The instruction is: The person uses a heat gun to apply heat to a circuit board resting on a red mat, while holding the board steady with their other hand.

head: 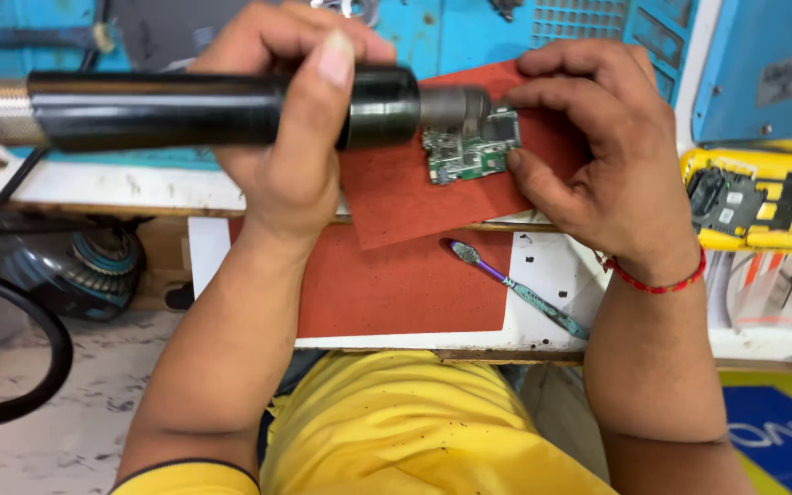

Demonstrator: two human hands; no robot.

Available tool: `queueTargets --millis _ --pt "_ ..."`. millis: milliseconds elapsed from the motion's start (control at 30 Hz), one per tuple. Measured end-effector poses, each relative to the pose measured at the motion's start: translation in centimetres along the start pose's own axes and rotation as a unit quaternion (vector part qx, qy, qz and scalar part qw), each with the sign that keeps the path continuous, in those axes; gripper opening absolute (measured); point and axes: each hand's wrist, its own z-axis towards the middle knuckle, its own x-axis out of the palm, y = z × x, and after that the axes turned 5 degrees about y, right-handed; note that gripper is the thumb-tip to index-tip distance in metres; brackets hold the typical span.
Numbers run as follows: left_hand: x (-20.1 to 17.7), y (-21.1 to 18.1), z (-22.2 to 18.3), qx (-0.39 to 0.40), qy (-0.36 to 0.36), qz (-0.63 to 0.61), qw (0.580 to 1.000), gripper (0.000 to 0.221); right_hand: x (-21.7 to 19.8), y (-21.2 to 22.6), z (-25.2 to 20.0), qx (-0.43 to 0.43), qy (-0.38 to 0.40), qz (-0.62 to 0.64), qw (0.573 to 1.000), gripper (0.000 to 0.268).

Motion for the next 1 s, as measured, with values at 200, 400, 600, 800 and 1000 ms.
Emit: queueTargets --millis 200,400,600,800,1000 --pt "0.4 -0.9 1.2 0.007 0.014 -0.016 1.000 0.019 0.1 0.1 0.0 0.013 -0.003 -0.009 1.000 0.032" --pt "0.6 -1.3 1.3 0.025 0.048 0.006 0.999 0.022 0.1 0.1 -0.1 0.010 -0.007 -0.013 1.000 0.034" --pt "0.7 -1.0 0.3 -0.005 0.009 0.044 0.999 0.019 0.1 -0.3 -0.4 -0.004 -0.008 -0.016 1.000 0.034" --pt "0.0 -0.6 0.6 0.025 0.029 0.046 0.998 0.022 0.1 -0.2 -0.3 0.002 -0.011 0.014 1.000 0.031" --pt "0.3 -0.6 0.8 0.030 0.011 0.071 0.997 0.022 0.1 0.1 0.0 0.006 -0.015 0.014 1.000 0.035"
